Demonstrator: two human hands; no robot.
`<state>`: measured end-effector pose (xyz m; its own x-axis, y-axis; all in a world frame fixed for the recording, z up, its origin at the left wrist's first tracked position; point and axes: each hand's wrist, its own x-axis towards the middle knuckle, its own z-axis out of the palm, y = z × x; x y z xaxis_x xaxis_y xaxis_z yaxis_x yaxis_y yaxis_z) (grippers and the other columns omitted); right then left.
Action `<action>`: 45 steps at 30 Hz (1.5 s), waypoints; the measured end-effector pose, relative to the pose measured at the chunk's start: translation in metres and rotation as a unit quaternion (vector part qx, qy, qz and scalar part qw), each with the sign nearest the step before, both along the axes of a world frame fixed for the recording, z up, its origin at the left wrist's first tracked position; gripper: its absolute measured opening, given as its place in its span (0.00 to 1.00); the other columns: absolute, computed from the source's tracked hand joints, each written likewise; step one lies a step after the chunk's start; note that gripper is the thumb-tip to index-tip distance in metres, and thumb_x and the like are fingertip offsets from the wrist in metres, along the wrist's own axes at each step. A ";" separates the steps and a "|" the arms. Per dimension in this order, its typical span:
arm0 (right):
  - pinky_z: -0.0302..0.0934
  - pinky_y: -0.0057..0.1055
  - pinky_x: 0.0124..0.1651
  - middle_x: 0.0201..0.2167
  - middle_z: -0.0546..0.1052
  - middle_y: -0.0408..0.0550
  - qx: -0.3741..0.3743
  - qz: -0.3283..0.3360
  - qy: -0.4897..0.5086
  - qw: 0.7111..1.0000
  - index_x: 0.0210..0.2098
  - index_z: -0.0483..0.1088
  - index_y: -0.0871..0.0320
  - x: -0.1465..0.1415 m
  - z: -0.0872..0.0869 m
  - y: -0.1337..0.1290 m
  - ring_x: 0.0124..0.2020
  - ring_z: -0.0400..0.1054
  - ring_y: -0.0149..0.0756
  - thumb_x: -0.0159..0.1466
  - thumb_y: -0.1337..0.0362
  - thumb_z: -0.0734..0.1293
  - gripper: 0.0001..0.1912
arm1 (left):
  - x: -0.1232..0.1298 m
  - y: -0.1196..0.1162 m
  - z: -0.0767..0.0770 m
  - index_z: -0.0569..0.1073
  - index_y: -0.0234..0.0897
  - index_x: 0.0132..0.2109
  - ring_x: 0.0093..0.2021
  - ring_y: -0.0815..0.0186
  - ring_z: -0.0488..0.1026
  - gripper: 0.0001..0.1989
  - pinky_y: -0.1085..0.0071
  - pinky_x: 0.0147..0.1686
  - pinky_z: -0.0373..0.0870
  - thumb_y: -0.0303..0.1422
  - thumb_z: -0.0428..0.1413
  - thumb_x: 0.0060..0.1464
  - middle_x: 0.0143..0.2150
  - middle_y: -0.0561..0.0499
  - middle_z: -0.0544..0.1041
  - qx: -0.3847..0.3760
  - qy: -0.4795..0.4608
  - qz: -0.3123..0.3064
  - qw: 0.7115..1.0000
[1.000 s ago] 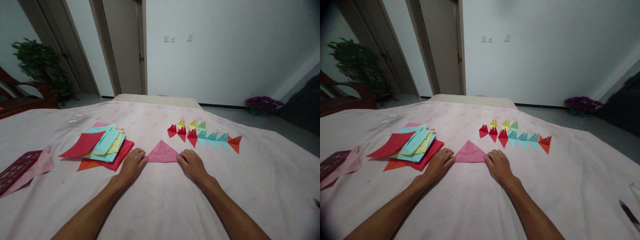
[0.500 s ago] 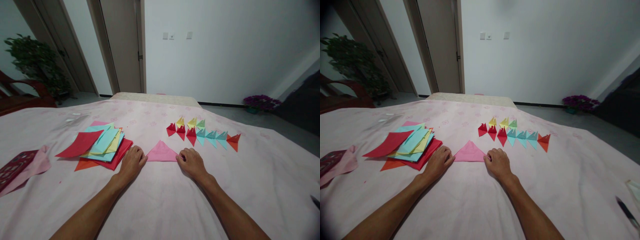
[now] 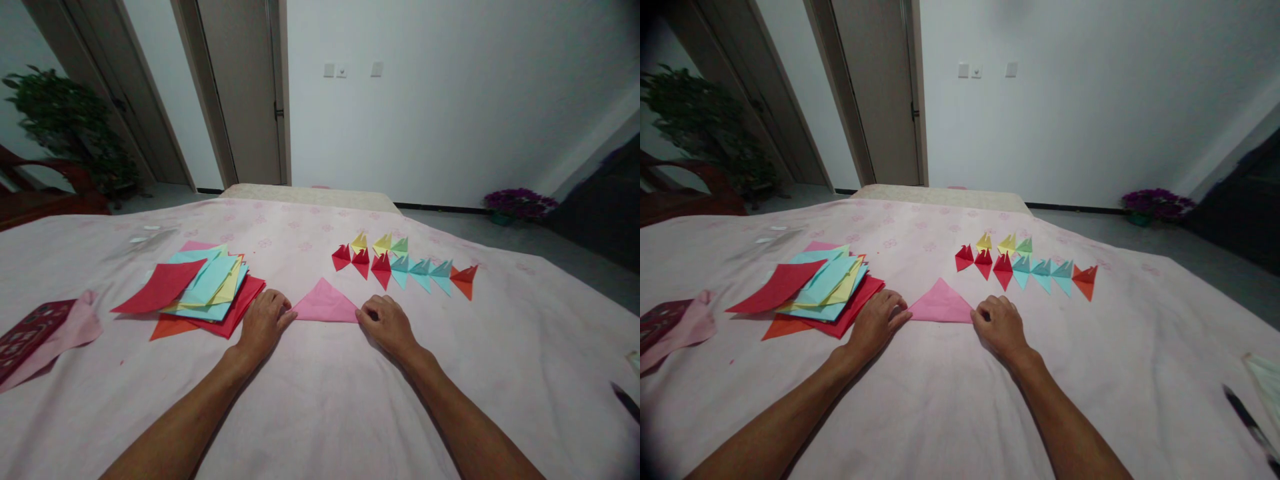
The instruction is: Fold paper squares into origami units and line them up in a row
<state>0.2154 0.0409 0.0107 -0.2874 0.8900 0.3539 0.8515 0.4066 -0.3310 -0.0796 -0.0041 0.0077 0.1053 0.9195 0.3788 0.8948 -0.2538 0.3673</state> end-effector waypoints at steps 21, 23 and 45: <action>0.54 0.33 0.40 0.28 0.72 0.44 0.024 0.024 0.053 0.998 0.24 0.68 0.55 0.004 0.003 -0.008 0.34 0.63 0.36 0.60 0.63 0.69 0.09 | -0.005 0.003 -0.002 0.73 0.41 0.49 0.38 0.62 0.74 0.16 0.66 0.39 0.70 0.43 0.55 0.58 0.41 0.49 0.76 -0.061 -0.195 -0.035 0.978; 0.55 0.33 0.42 0.29 0.73 0.44 0.021 0.024 0.058 0.998 0.24 0.69 0.55 0.004 0.004 -0.010 0.35 0.64 0.36 0.60 0.63 0.70 0.09 | -0.005 0.003 -0.002 0.75 0.41 0.41 0.37 0.62 0.74 0.13 0.67 0.38 0.70 0.44 0.55 0.57 0.38 0.50 0.76 -0.075 -0.194 -0.051 0.977; 0.54 0.30 0.41 0.31 0.76 0.43 -0.042 0.010 0.006 0.999 0.29 0.73 0.55 0.007 0.007 -0.017 0.35 0.67 0.33 0.65 0.61 0.66 0.09 | -0.008 0.004 -0.011 0.72 0.40 0.31 0.40 0.59 0.73 0.17 0.64 0.43 0.66 0.47 0.52 0.58 0.39 0.50 0.74 -0.067 -0.073 -0.033 0.995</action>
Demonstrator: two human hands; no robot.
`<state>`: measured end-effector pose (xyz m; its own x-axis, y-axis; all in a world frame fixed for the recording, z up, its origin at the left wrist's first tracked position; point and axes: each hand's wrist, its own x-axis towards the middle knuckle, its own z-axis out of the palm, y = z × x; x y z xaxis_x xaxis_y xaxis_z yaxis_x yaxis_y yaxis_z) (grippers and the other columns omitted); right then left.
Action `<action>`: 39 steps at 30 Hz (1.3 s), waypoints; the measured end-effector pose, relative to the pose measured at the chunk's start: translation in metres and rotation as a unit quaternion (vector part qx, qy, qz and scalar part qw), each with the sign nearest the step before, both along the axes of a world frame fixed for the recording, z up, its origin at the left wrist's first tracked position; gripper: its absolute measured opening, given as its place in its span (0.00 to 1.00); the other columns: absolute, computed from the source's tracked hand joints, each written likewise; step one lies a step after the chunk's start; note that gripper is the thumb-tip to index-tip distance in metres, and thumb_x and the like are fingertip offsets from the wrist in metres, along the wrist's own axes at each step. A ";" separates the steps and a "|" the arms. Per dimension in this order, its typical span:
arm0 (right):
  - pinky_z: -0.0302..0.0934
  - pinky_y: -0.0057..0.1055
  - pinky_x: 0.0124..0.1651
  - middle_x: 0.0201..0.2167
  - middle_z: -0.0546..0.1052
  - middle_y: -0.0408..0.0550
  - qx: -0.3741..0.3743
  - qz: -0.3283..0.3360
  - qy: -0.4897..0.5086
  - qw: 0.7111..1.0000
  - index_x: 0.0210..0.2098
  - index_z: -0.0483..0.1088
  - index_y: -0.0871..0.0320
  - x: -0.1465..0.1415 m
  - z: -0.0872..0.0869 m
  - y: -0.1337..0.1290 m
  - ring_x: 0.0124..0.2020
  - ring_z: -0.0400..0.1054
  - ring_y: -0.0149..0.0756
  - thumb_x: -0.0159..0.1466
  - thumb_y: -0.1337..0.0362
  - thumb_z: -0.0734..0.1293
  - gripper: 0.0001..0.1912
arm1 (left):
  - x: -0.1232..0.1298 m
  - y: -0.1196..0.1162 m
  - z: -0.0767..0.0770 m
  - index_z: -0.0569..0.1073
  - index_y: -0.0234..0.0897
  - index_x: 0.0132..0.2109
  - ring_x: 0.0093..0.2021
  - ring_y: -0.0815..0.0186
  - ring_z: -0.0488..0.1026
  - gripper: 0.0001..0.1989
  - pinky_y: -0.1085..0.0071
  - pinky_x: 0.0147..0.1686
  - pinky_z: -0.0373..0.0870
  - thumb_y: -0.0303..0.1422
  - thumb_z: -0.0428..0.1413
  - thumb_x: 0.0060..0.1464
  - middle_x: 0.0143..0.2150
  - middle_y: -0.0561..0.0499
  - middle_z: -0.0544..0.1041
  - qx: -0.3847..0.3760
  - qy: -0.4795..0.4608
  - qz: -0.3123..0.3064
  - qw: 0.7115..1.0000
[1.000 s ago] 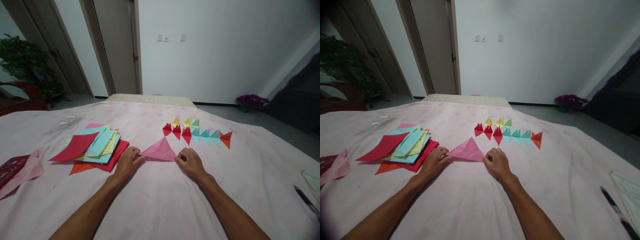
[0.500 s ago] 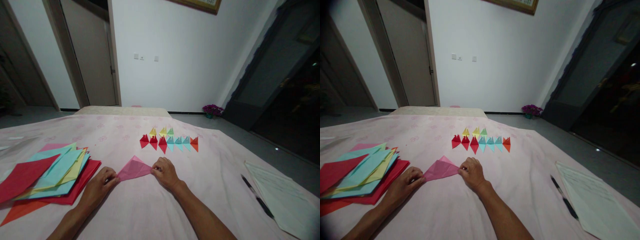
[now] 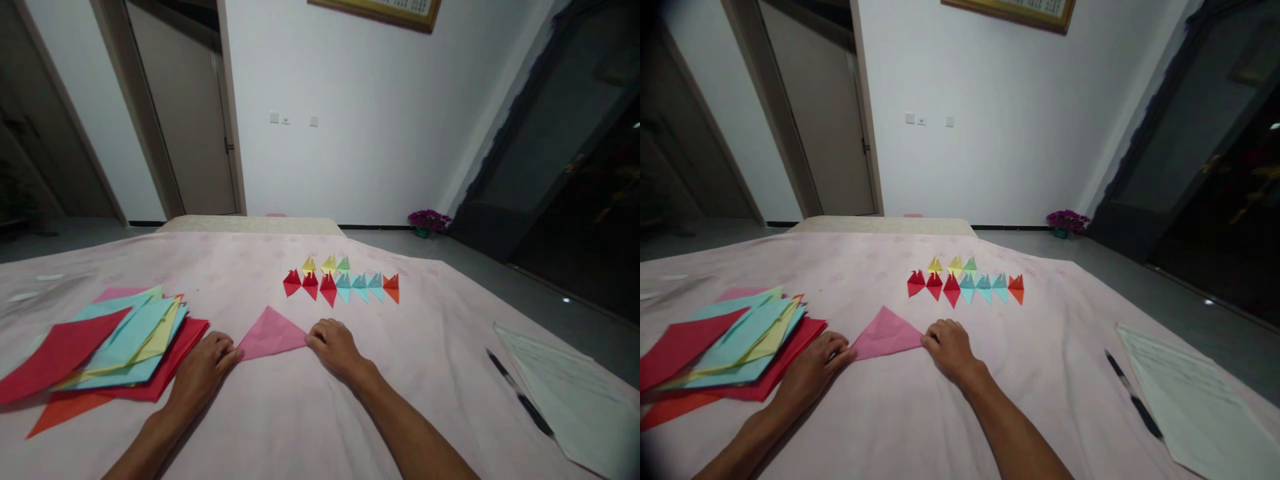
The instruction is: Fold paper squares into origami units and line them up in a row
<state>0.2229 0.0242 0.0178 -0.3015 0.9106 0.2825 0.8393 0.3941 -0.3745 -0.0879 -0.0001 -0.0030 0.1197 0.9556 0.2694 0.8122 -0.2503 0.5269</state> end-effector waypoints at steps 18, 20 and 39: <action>0.49 0.30 0.37 0.27 0.72 0.43 0.009 -0.034 -0.048 0.998 0.25 0.68 0.57 -0.007 -0.002 0.005 0.32 0.63 0.33 0.60 0.63 0.66 0.08 | 0.008 -0.006 0.016 0.70 0.37 0.29 0.38 0.61 0.70 0.15 0.66 0.39 0.65 0.41 0.55 0.59 0.35 0.48 0.71 0.036 0.110 0.032 0.993; 0.49 0.30 0.37 0.27 0.73 0.43 0.008 -0.039 -0.051 0.998 0.25 0.68 0.57 -0.007 -0.002 0.005 0.32 0.63 0.33 0.60 0.63 0.66 0.08 | 0.009 -0.006 0.016 0.71 0.38 0.29 0.38 0.60 0.70 0.13 0.64 0.40 0.66 0.40 0.56 0.59 0.35 0.48 0.71 0.044 0.126 0.041 0.990; 0.48 0.31 0.37 0.27 0.73 0.44 0.009 -0.030 -0.057 0.998 0.25 0.67 0.57 -0.007 0.004 0.004 0.32 0.62 0.34 0.60 0.63 0.66 0.08 | 0.052 -0.004 0.019 0.74 0.39 0.43 0.46 0.61 0.73 0.09 0.64 0.47 0.70 0.26 0.50 0.61 0.45 0.46 0.76 0.049 0.066 -0.177 0.981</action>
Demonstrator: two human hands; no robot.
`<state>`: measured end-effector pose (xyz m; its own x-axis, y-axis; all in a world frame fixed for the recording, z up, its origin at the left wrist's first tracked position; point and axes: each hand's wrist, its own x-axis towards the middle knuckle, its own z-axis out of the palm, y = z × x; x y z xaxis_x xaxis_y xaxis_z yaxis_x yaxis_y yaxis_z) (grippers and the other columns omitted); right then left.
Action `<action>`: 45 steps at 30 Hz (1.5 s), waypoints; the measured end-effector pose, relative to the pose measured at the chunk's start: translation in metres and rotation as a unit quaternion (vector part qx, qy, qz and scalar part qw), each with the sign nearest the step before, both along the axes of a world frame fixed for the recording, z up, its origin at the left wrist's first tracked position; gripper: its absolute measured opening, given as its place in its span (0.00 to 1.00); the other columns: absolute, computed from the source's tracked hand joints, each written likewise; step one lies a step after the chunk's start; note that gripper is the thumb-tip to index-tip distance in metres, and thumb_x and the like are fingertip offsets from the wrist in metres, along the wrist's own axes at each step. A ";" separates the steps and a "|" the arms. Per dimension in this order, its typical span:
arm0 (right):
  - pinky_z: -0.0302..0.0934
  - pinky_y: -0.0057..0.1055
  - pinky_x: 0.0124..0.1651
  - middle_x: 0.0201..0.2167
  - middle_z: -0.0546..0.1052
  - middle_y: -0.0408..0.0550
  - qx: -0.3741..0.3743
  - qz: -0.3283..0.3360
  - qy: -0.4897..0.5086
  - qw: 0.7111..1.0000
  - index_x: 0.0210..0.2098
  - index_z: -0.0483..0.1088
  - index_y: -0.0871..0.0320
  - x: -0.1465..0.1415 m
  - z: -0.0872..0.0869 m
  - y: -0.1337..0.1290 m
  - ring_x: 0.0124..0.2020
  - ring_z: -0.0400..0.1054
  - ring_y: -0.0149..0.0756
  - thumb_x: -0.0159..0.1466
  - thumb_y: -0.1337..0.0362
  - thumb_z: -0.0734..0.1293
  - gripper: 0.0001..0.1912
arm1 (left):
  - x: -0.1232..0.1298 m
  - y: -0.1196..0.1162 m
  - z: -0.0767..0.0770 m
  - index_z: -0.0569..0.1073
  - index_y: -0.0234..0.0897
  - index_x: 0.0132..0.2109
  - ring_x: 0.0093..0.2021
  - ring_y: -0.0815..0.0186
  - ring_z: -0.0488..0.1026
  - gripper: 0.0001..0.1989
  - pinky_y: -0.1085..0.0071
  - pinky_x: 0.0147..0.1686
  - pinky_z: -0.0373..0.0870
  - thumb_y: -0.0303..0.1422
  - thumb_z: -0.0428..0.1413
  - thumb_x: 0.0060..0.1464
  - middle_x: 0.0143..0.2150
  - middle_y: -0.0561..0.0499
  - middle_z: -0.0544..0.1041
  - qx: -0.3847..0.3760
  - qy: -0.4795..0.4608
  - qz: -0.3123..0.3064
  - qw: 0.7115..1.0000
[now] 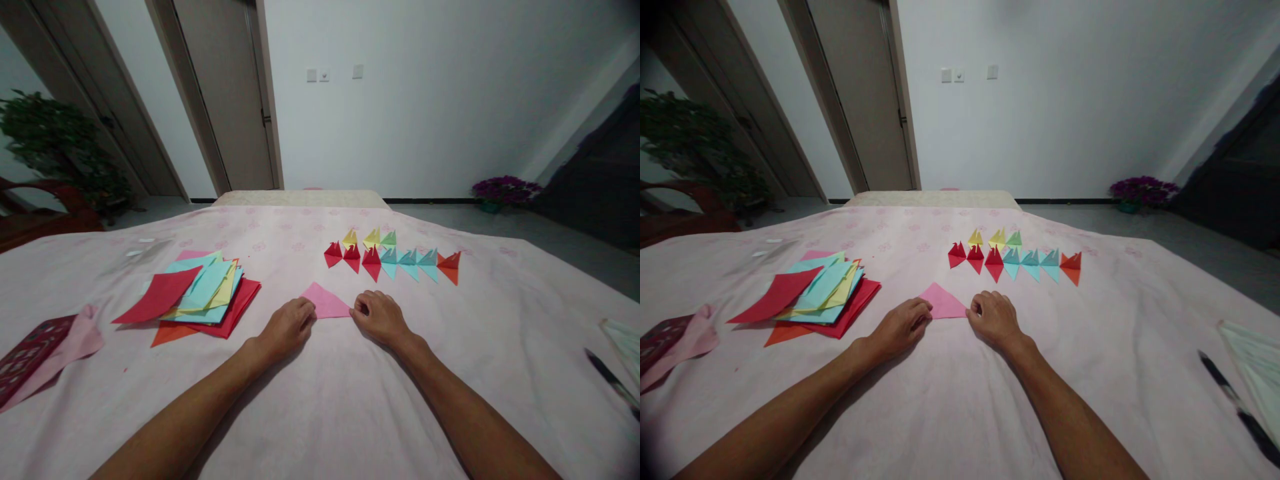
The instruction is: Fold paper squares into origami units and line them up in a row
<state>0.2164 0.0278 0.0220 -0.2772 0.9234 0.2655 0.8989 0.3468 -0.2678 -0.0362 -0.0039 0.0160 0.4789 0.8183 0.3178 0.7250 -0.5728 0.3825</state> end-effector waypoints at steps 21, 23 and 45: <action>0.51 0.50 0.68 0.71 0.50 0.60 0.003 0.226 0.125 0.966 0.71 0.42 0.63 -0.048 0.001 -0.035 0.71 0.44 0.44 0.72 0.59 0.52 0.31 | 0.031 0.025 -0.024 0.63 0.40 0.64 0.66 0.58 0.60 0.21 0.55 0.64 0.56 0.34 0.46 0.66 0.65 0.43 0.66 0.002 0.012 0.010 1.000; 0.48 0.50 0.69 0.71 0.45 0.61 -0.052 0.212 0.084 0.972 0.71 0.37 0.65 -0.050 -0.008 -0.036 0.72 0.40 0.44 0.72 0.56 0.52 0.34 | 0.031 0.024 -0.024 0.61 0.38 0.65 0.68 0.58 0.57 0.22 0.54 0.65 0.54 0.34 0.43 0.67 0.68 0.42 0.63 -0.007 0.043 0.015 0.999; 0.36 0.51 0.71 0.71 0.46 0.58 -0.079 0.150 -0.051 0.984 0.70 0.48 0.63 -0.020 -0.014 -0.029 0.72 0.39 0.46 0.70 0.52 0.56 0.35 | -0.030 -0.001 -0.023 0.54 0.32 0.69 0.71 0.49 0.49 0.33 0.47 0.66 0.49 0.47 0.43 0.65 0.71 0.36 0.53 0.005 0.173 0.122 0.977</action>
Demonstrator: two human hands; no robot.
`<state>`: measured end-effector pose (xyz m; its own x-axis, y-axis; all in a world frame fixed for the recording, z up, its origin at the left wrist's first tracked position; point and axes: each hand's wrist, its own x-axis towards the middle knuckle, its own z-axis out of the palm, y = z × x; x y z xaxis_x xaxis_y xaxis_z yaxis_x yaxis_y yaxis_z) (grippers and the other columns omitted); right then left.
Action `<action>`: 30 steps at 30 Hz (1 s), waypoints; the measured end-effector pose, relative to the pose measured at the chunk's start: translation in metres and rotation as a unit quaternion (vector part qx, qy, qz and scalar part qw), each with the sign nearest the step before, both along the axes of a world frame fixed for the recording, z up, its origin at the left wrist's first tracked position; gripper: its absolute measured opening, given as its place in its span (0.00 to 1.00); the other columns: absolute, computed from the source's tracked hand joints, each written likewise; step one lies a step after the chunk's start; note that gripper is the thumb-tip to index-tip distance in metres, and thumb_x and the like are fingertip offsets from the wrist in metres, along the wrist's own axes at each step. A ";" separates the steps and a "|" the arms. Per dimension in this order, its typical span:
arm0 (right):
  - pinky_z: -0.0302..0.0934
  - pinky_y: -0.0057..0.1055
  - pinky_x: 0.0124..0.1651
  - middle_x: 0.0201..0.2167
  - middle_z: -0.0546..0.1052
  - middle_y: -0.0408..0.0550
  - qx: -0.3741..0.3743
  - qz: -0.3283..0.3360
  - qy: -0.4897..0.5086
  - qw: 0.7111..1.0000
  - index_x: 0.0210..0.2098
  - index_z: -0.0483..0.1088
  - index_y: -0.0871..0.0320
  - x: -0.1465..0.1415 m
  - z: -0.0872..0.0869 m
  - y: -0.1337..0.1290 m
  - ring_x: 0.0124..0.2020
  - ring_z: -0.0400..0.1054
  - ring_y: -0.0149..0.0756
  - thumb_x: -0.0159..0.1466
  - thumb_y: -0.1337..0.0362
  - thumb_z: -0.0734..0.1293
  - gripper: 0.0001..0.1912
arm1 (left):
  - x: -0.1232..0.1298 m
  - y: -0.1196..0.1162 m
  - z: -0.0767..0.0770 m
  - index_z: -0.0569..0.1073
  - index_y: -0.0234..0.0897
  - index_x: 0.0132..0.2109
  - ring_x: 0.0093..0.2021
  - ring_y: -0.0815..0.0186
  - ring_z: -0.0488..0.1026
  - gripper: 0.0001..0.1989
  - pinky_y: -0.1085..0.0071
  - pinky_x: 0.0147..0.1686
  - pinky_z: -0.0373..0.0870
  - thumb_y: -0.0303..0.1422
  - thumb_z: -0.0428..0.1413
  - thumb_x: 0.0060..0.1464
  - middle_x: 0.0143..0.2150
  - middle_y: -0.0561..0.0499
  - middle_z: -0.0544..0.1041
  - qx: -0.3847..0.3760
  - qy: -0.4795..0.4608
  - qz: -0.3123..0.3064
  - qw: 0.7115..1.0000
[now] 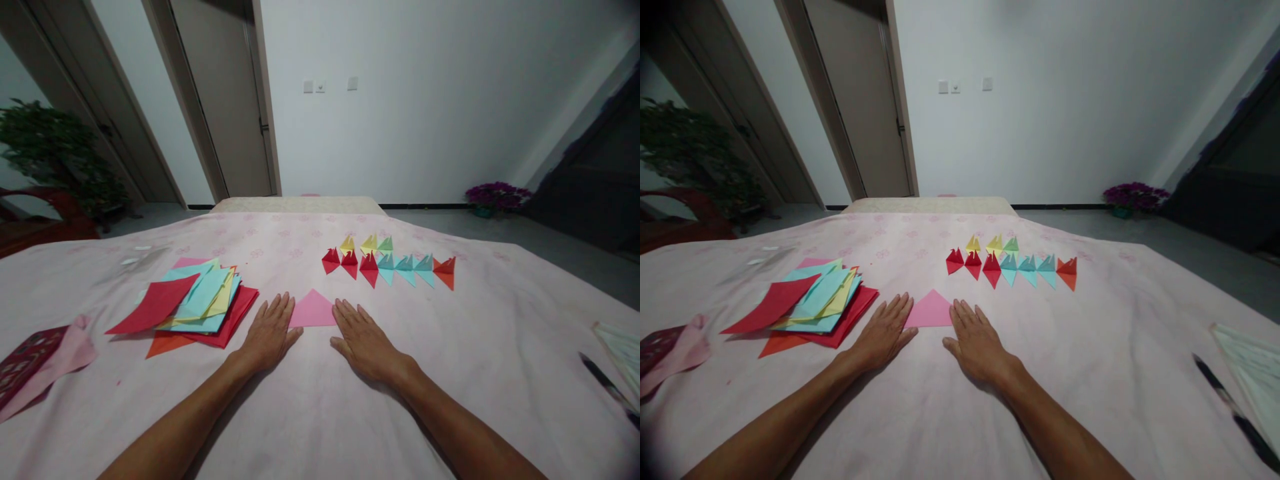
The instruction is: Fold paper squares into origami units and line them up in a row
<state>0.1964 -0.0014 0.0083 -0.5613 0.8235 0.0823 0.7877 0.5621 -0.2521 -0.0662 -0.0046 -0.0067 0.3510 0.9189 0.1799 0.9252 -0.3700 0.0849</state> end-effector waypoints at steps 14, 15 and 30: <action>0.56 0.43 0.60 0.51 0.76 0.50 0.088 -0.093 0.197 0.972 0.42 0.71 0.55 0.009 0.001 0.012 0.58 0.64 0.43 0.56 0.67 0.69 0.13 | -0.004 -0.005 0.006 0.61 0.41 0.65 0.62 0.49 0.65 0.35 0.50 0.58 0.62 0.43 0.62 0.53 0.62 0.40 0.69 0.059 -0.198 0.028 0.978; 0.57 0.43 0.59 0.48 0.76 0.49 0.089 -0.087 0.206 0.971 0.41 0.71 0.55 0.009 0.002 0.012 0.56 0.65 0.43 0.56 0.68 0.68 0.13 | -0.001 -0.005 0.009 0.61 0.42 0.65 0.60 0.50 0.68 0.36 0.51 0.57 0.64 0.42 0.63 0.52 0.60 0.41 0.71 0.062 -0.207 0.023 0.976; 0.62 0.41 0.51 0.42 0.76 0.49 0.076 -0.090 0.236 0.965 0.59 0.64 0.54 0.006 0.005 0.012 0.44 0.68 0.43 0.56 0.72 0.65 0.31 | 0.011 -0.001 0.015 0.65 0.44 0.63 0.44 0.58 0.72 0.32 0.62 0.43 0.69 0.34 0.62 0.51 0.46 0.48 0.77 0.040 -0.256 0.063 0.964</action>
